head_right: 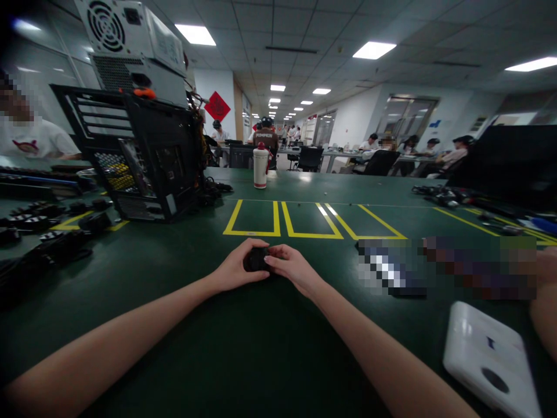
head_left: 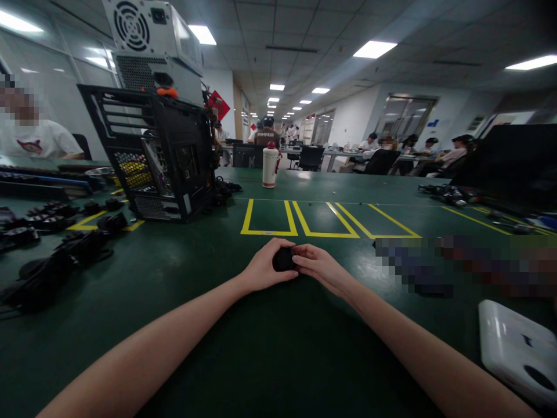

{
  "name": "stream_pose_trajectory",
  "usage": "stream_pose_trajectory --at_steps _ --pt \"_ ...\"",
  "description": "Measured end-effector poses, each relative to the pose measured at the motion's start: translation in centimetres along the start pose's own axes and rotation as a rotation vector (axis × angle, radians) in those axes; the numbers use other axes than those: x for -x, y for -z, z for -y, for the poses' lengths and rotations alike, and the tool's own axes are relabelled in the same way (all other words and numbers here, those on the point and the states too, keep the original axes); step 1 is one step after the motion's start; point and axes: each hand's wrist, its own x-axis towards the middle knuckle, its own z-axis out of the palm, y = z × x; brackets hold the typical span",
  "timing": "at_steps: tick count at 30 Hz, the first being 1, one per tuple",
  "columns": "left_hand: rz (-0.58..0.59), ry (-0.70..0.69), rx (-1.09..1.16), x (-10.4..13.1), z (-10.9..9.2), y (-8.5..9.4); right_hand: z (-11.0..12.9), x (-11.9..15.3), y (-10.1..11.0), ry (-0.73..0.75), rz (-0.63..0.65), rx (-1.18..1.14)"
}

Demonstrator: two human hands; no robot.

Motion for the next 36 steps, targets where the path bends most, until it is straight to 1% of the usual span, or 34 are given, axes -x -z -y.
stream_pose_trajectory --at_steps 6,13,17,21,27,31,34,36 --pt "0.005 -0.015 -0.004 -0.02 -0.05 0.05 0.63 0.62 -0.02 0.007 0.051 0.034" --pt "0.0 -0.013 -0.005 -0.04 0.11 0.01 0.32 0.16 -0.46 0.037 -0.014 0.011" --pt "-0.002 -0.008 -0.001 -0.02 0.04 0.06 0.44 0.09 -0.23 0.002 0.008 0.041" --pt "0.002 -0.018 -0.003 -0.02 0.03 0.07 0.43 0.38 -0.14 0.014 0.026 0.074" --pt "0.008 -0.026 -0.005 -0.01 -0.02 0.11 -0.03 0.25 -0.6 0.061 -0.024 0.054" --pt "0.012 -0.019 -0.001 0.01 -0.1 0.13 -0.27 -0.23 -0.39 0.039 -0.049 0.077" --pt "0.015 -0.016 -0.013 0.03 -0.13 0.12 -0.17 -0.26 -0.07 0.037 -0.034 0.134" --pt "0.017 -0.017 -0.017 0.03 -0.12 0.11 0.01 -0.04 -0.02 0.065 -0.011 0.169"
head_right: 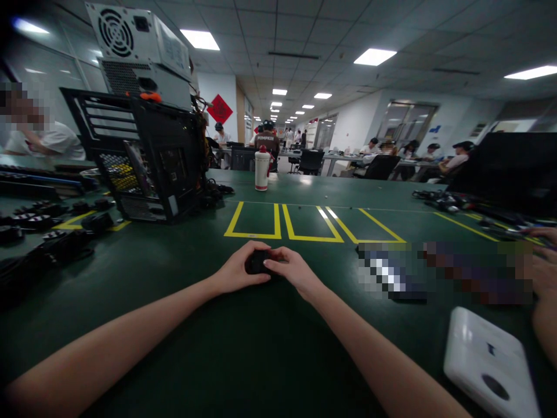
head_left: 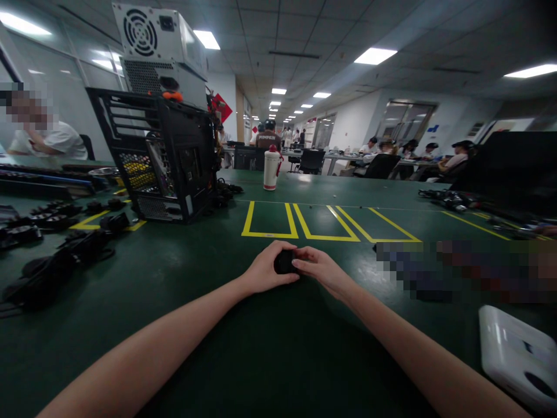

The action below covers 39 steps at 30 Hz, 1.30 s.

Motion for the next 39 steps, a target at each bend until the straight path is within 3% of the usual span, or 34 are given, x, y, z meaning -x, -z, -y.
stream_pose_trajectory --at_steps 14,24,30,39 --pt "-0.015 -0.024 0.005 0.0 0.1 -0.2 0.3 0.2 -0.5 -0.039 -0.048 -0.068" --pt "-0.012 -0.018 0.019 -0.1 0.1 -0.2 1.0 0.8 0.1 -0.058 0.064 -0.021" --pt "0.001 0.005 0.029 0.0 -0.3 0.1 0.8 0.5 -0.3 -0.033 -0.007 -0.093" --pt "-0.018 -0.011 0.006 -0.1 0.1 -0.3 0.9 0.6 0.2 -0.009 0.015 0.058"
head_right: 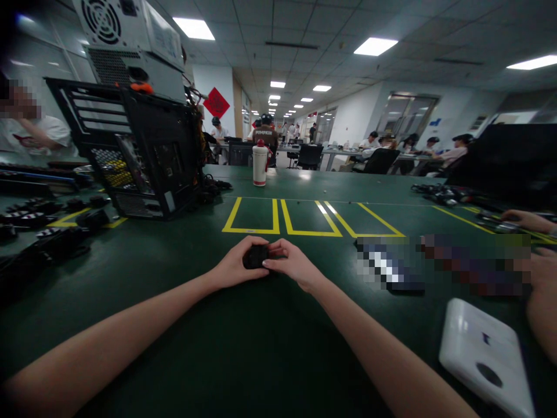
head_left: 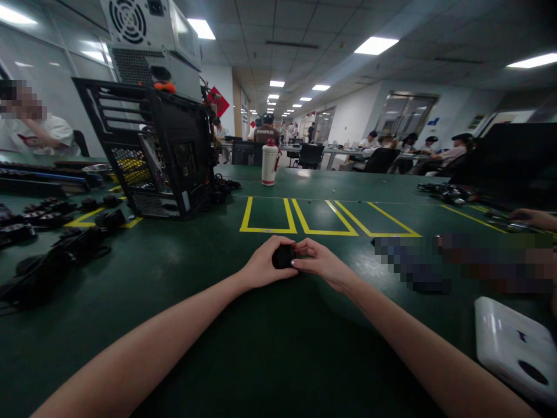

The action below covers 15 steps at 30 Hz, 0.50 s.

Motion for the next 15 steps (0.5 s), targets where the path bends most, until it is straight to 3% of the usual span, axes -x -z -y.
stream_pose_trajectory --at_steps 7,15 --pt "0.015 0.016 0.019 0.05 -0.28 0.17 -0.15 0.02 -0.41 0.0 -0.018 -0.104" --pt "0.012 0.029 0.027 0.01 -0.23 0.14 -0.04 -0.28 -0.21 0.059 -0.015 -0.057"
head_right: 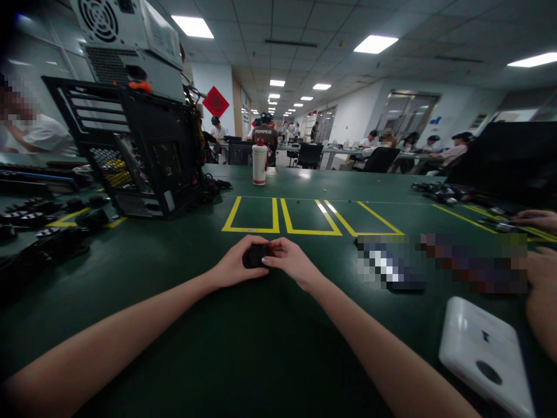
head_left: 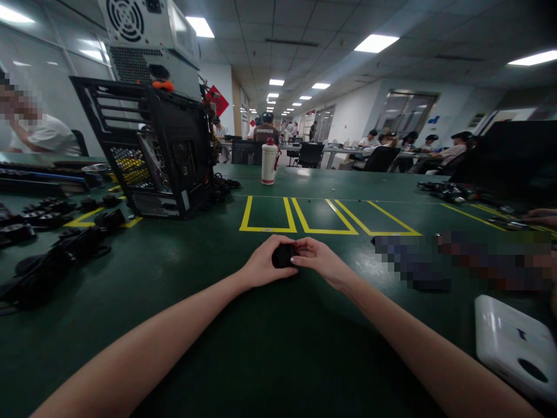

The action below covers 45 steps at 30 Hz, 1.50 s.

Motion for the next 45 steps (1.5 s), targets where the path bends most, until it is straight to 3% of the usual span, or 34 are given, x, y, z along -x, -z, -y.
stream_pose_trajectory --at_steps 6,13,20,27,35,40,45 --pt "0.0 0.008 0.005 0.02 -0.19 0.07 0.08 0.47 -0.12 0.039 0.0 0.114" --pt "-0.007 -0.013 -0.001 -0.03 0.22 -0.11 -0.18 0.12 -0.49 0.061 -0.052 0.027" --pt "0.004 -0.001 -0.003 -0.04 -0.02 0.02 0.23 0.2 -0.13 0.014 0.043 0.026" --pt "0.002 -0.018 -0.014 0.01 0.1 0.0 -0.46 0.26 -0.58 0.087 -0.056 0.056" --pt "0.004 -0.005 -0.011 0.01 -0.05 -0.01 -0.25 -0.13 0.05 -0.011 -0.022 0.064" --pt "0.003 -0.002 -0.029 0.0 0.08 -0.1 -0.29 0.17 0.29 0.049 0.006 0.124" --pt "0.0 0.014 -0.048 -0.01 0.24 -0.18 -0.16 0.34 -0.09 -0.029 0.01 0.014"
